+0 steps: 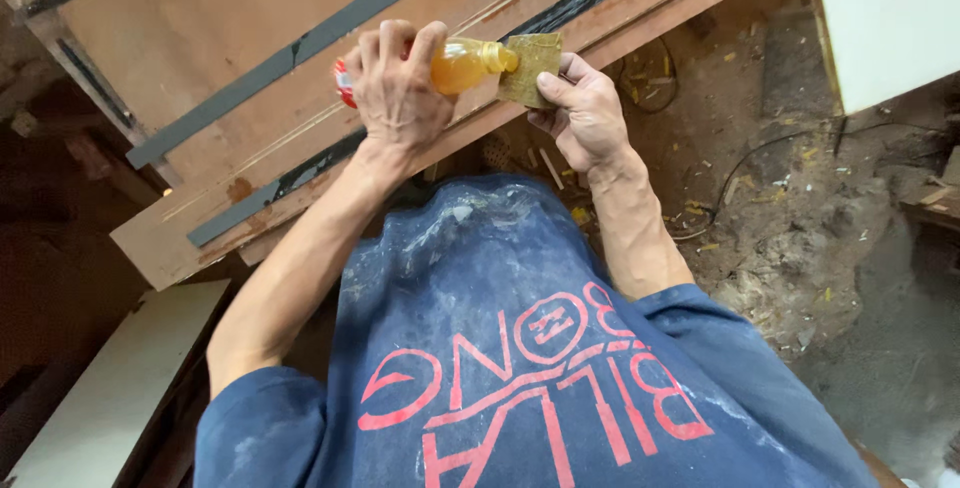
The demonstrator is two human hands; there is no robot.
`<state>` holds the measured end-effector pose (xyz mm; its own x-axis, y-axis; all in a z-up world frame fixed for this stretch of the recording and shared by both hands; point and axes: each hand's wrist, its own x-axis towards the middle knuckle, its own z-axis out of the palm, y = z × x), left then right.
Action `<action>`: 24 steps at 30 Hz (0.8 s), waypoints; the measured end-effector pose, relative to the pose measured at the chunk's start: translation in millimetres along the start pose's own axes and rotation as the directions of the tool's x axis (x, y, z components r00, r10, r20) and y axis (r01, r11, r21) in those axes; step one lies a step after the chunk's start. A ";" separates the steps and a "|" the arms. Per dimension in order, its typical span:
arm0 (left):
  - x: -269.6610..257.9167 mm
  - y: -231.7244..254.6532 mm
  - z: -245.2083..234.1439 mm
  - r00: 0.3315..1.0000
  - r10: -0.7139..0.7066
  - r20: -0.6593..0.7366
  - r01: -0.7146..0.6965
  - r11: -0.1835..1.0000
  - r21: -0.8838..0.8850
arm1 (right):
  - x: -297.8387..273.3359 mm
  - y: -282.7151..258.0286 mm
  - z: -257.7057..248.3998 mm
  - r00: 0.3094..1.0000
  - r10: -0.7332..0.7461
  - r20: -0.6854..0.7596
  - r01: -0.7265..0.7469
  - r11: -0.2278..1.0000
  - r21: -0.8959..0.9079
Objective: The person sands several long, dark metal strips laid on a wooden workbench using a small sanding block. They repeatedly rub the strips, occasionally applying liquid from a bottle onto the sandpaper to aid the process.
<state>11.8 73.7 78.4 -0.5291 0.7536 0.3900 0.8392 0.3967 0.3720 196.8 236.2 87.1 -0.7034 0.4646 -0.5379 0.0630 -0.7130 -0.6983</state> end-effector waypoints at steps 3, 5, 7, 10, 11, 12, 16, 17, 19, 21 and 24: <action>4.8 18.4 10.6 0.996 -0.093 0.010 0.093 0.991 -0.097 | -5.1 -18.6 -1.4 0.999 -0.023 0.036 0.023 1.000 -0.003; 9.3 30.9 18.2 0.993 -0.112 0.025 0.114 0.986 -0.120 | -8.3 -32.2 -2.2 0.999 -0.028 0.035 0.030 0.998 -0.048; 14.6 43.2 24.6 0.989 -0.140 0.036 0.144 0.967 -0.211 | -9.6 -45.6 -2.5 0.996 -0.059 0.065 0.062 0.997 -0.053; 23.8 57.2 29.8 0.972 -0.211 0.104 0.235 0.908 -0.347 | -11.2 -64.4 -4.9 0.995 -0.072 0.067 0.076 0.995 -0.070; 25.5 62.4 30.3 0.961 -0.235 0.143 0.273 0.880 -0.390 | -13.6 -70.0 -8.1 0.996 -0.069 0.057 0.073 0.994 -0.075; 28.9 66.7 31.1 0.953 -0.264 0.147 0.302 0.834 -0.461 | -13.7 -77.4 -12.6 0.994 -0.095 0.049 0.099 0.993 -0.071; 38.5 72.0 26.4 0.882 -0.400 0.248 0.447 0.547 -0.708 | -3.1 -113.3 -45.6 0.987 -0.151 -0.049 0.150 0.988 -0.024; 39.3 72.1 24.8 0.851 -0.435 0.295 0.488 0.445 -0.751 | 1.7 -123.1 -59.3 0.984 -0.150 -0.092 0.151 0.989 -0.006; 41.1 71.6 24.2 0.890 -0.394 0.230 0.422 0.520 -0.743 | 18.5 -142.2 -92.3 0.941 -0.332 -0.068 0.327 0.942 -0.082; 42.5 73.3 25.9 0.909 -0.368 0.197 0.383 0.545 -0.746 | 40.5 -156.2 -127.3 0.784 -0.592 -0.188 0.378 0.694 -0.612; 42.1 77.3 31.7 0.911 -0.362 0.195 0.374 0.530 -0.761 | 73.4 -164.9 -173.9 0.644 -0.746 0.171 0.333 0.072 -0.940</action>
<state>58.4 152.8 96.9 -0.7617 0.6454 0.0563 0.1514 0.0928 0.9841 257.8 479.2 80.6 -0.6212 0.7411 0.2548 0.4363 0.5971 -0.6731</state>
